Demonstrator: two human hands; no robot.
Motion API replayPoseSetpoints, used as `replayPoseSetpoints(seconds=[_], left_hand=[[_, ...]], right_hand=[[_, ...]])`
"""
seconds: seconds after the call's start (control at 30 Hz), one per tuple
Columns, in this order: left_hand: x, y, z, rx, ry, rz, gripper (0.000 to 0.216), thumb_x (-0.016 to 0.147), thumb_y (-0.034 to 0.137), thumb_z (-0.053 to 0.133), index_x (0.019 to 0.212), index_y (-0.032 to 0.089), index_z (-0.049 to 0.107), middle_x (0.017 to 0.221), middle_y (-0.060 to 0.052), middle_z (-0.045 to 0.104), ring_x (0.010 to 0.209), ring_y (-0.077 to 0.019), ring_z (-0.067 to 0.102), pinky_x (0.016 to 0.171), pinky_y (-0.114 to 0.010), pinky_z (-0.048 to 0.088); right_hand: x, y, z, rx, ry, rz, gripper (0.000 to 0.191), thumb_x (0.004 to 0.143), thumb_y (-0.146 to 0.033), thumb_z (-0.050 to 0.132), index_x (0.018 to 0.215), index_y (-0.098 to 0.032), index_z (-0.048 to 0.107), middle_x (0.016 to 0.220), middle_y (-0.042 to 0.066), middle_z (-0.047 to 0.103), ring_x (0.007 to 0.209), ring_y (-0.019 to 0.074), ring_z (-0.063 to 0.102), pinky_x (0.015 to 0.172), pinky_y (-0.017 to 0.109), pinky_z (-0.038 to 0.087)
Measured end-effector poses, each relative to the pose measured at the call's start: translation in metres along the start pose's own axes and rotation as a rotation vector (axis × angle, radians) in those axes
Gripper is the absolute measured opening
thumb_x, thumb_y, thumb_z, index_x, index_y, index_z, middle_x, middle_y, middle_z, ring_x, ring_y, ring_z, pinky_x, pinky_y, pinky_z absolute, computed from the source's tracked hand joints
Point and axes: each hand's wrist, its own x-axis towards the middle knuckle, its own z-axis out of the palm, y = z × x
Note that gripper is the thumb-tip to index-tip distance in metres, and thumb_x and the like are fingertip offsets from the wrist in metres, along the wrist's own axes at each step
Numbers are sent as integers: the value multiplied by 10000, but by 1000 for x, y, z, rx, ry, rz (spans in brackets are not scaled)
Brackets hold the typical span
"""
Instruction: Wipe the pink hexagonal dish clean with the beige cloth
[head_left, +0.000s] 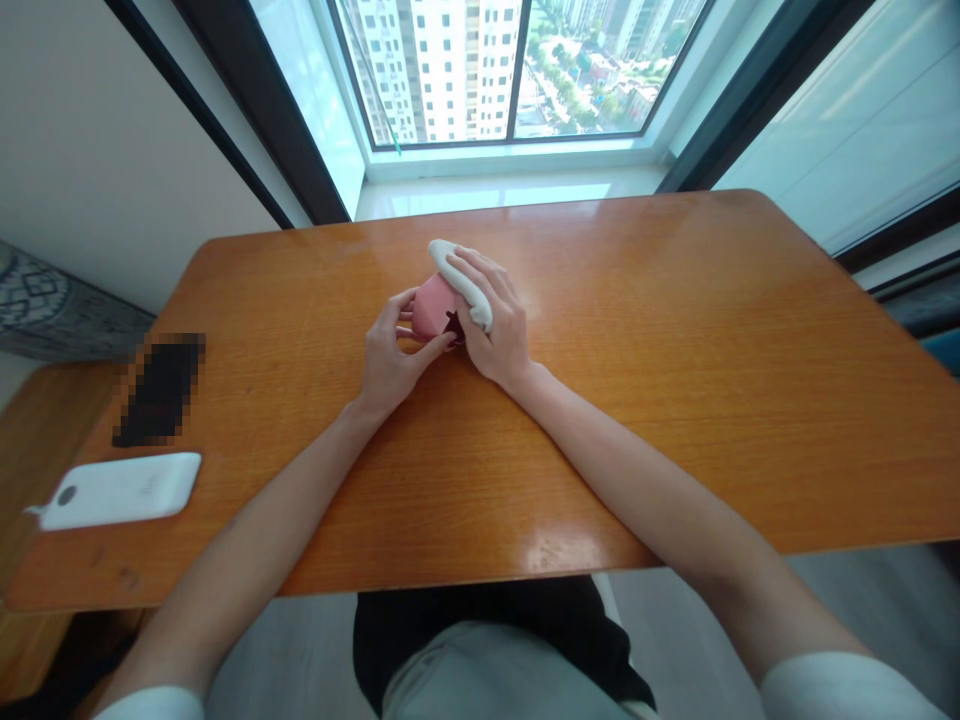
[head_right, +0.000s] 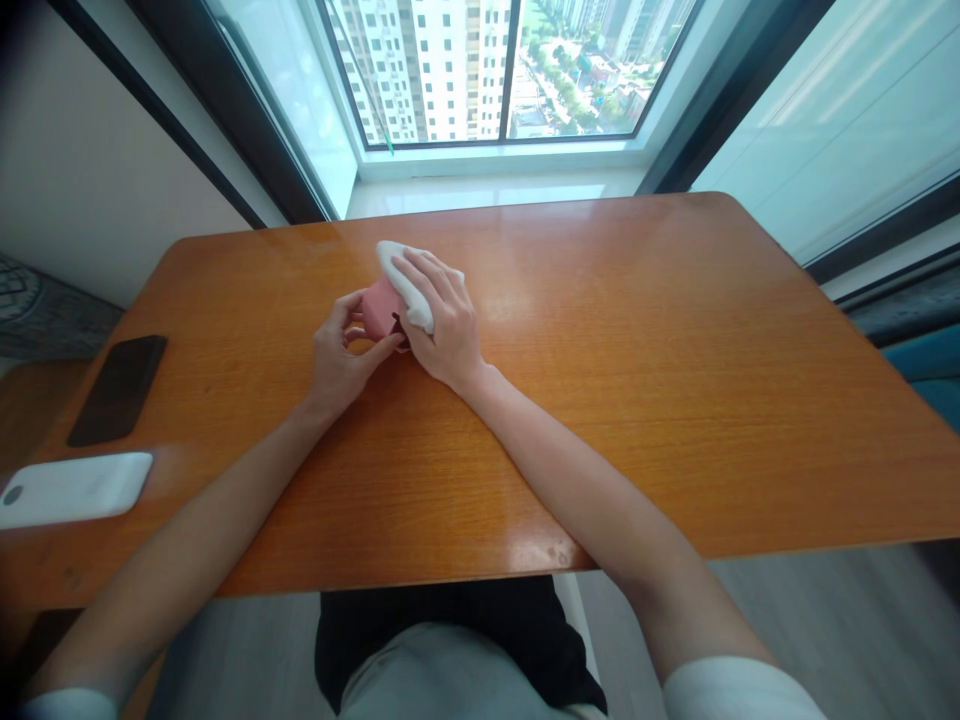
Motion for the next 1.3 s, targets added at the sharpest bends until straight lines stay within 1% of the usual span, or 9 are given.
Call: replayPoseSetpoints(seconds=[0.17, 0.27, 0.5, 0.7, 0.77, 0.97, 1.17, 1.23, 1.3], left_hand=[[-1, -6, -1, -17, -14, 28, 543, 904, 501, 881, 1312, 229, 648, 1194, -37, 764, 1047, -202, 748, 743, -301, 648], [-2, -9, 0, -15, -5, 28, 471, 931, 478, 862, 1251, 202, 652, 1112, -18, 748, 1010, -188, 735, 761, -313, 636], [1, -3, 3, -10, 17, 3, 639, 846, 514, 928, 1359, 235, 669, 1274, -76, 775, 1060, -216, 748, 714, -285, 622], [-1, -11, 0, -3, 21, 40, 453, 891, 437, 900, 1202, 196, 675, 1056, -7, 756, 927, -167, 704, 757, -303, 620], [-1, -11, 1, -8, 21, 48, 464, 895, 440, 901, 1211, 185, 678, 1078, -19, 760, 945, -173, 711, 749, -302, 616], [1, -2, 3, -8, 15, 19, 613, 855, 464, 924, 1364, 235, 671, 1299, -78, 776, 1103, -224, 756, 730, -285, 636], [-4, -18, -1, 11, 43, 4, 419, 899, 459, 902, 1134, 188, 686, 1021, -21, 765, 895, -181, 713, 758, -327, 647], [-4, -19, 0, 17, 42, 7, 408, 906, 452, 901, 1113, 177, 684, 1003, -22, 761, 870, -175, 702, 763, -339, 647], [-2, -15, 1, -2, 32, 18, 495, 876, 463, 923, 1206, 184, 683, 1096, -44, 775, 934, -193, 725, 732, -321, 643]], right_hand=[[-1, -10, -6, -149, -207, -230, 553, 1091, -443, 569, 1635, -349, 585, 1702, 30, 604, 1681, 352, 440, 1430, 671, 257], [-2, -10, -3, -154, -243, -310, 558, 1081, -444, 597, 1633, -356, 590, 1699, 19, 607, 1675, 356, 451, 1440, 676, 231], [-5, 2, 4, -117, 18, -95, 536, 1155, -398, 394, 1662, -308, 544, 1699, 69, 589, 1652, 306, 476, 1385, 590, 396], [-6, -14, 0, -157, -204, -318, 532, 1081, -470, 592, 1600, -360, 618, 1680, 14, 624, 1667, 362, 459, 1439, 671, 244], [-5, -13, 1, -148, -185, -285, 509, 1095, -456, 562, 1588, -347, 628, 1676, 22, 628, 1663, 353, 465, 1434, 663, 263], [-4, 0, 4, -108, 37, -14, 512, 1163, -407, 380, 1618, -301, 588, 1684, 78, 602, 1619, 310, 511, 1369, 592, 417], [-7, -16, 3, -170, -221, -315, 531, 1076, -471, 626, 1600, -384, 614, 1705, 0, 597, 1689, 368, 419, 1439, 683, 230], [-6, -17, 3, -176, -226, -318, 514, 1084, -464, 610, 1591, -380, 622, 1700, 1, 603, 1682, 355, 433, 1441, 675, 227], [-5, -12, 5, -172, -145, -223, 488, 1117, -437, 539, 1590, -351, 622, 1704, 24, 596, 1671, 333, 450, 1430, 642, 280]])
